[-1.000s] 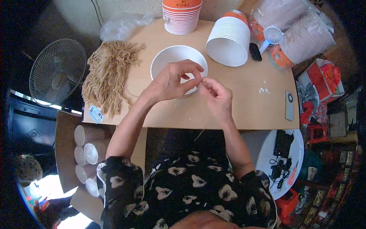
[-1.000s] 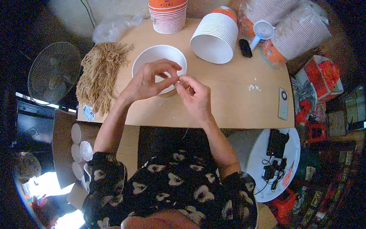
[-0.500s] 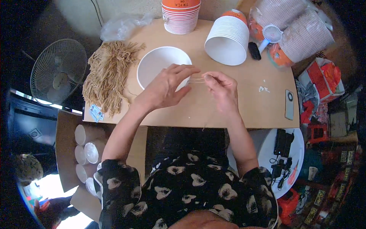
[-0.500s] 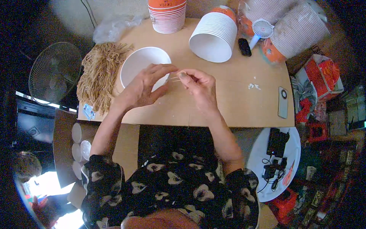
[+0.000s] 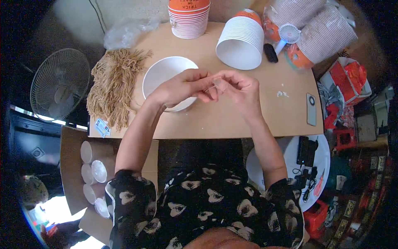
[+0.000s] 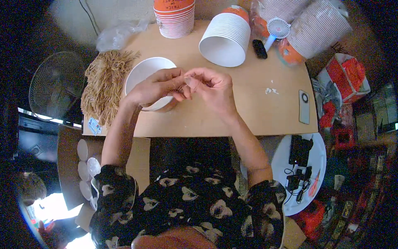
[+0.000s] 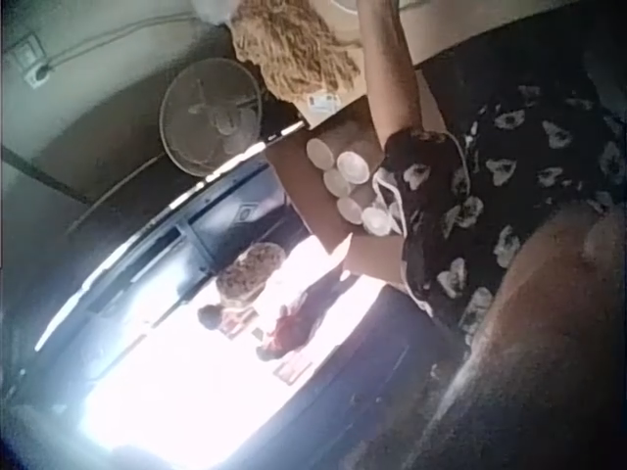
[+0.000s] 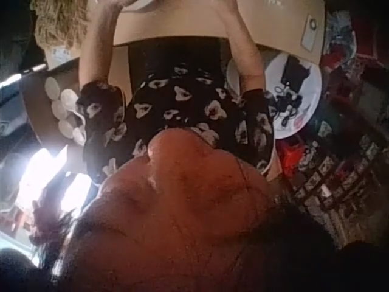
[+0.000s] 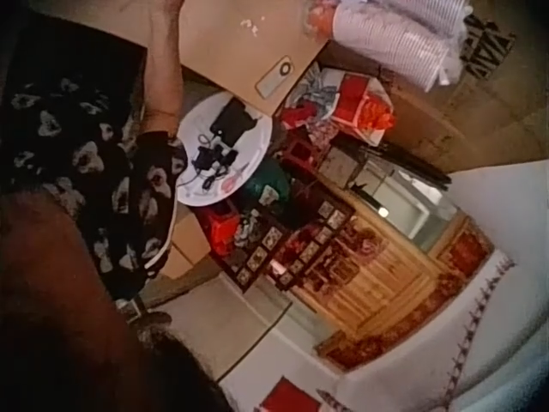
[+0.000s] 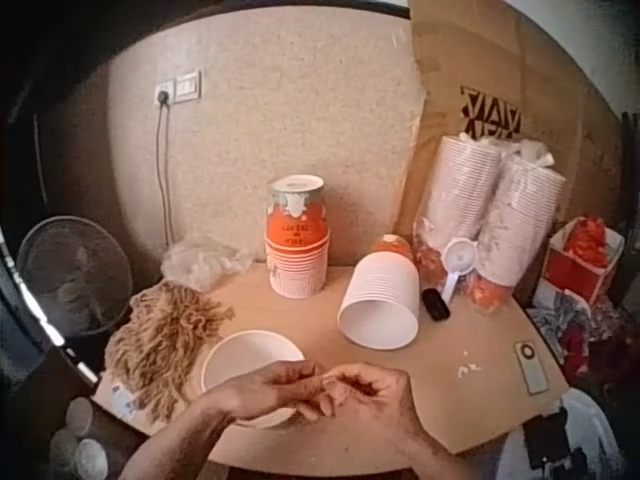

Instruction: Assembling paper buckets by threading and knotting cords through pre-drilled holes.

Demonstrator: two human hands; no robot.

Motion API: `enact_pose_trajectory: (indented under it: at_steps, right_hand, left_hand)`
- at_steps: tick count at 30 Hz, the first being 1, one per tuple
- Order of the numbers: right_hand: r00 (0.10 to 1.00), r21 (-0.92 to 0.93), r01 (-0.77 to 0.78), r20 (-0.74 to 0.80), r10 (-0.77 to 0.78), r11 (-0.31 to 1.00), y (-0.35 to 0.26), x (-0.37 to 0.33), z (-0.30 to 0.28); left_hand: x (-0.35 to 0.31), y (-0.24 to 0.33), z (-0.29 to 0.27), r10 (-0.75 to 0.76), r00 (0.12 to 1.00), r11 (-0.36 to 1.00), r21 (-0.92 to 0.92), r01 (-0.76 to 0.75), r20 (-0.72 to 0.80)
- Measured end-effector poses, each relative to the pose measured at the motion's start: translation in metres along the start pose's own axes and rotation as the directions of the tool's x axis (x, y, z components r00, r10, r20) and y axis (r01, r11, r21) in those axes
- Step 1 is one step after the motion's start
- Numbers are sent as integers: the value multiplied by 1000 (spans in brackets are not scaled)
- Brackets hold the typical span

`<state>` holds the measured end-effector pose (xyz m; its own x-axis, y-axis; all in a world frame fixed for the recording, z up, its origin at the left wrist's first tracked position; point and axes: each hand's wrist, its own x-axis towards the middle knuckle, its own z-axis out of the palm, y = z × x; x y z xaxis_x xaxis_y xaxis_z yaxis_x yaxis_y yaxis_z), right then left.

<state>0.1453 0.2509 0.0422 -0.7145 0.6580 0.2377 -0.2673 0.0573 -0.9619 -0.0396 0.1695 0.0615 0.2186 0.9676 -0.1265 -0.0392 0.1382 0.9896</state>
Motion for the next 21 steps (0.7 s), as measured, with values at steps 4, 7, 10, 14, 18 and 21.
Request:
enact_pose_trajectory:
  at_steps: [4,7,10,14,18,21]
  right_hand:
    - [994,-139,41,-91,-53,990,-6,-3,-8]
    - [994,-179,-1,-110,-19,984,-4,-8,-16]
    - [992,-179,-74,-118,53,981,-9,-12,-22]
    - [991,-133,-117,-80,107,984,-14,-14,-23]
    - [968,-150,-241,-110,226,959,-28,-12,-24]
    - [970,-112,-242,-48,238,964,-18,-9,-30]
  left_hand:
    - [3,-9,-1,32,999,999,-11,-32,18]
    - [1,-10,3,18,999,994,-109,-23,-49]
    - [0,-4,6,17,997,1000,-1,-17,-78]
    - [-1,-3,11,79,991,994,81,-70,-110]
    - [-1,-3,12,63,990,992,112,-49,-125]
    - [-1,0,13,75,990,990,129,-59,-122]
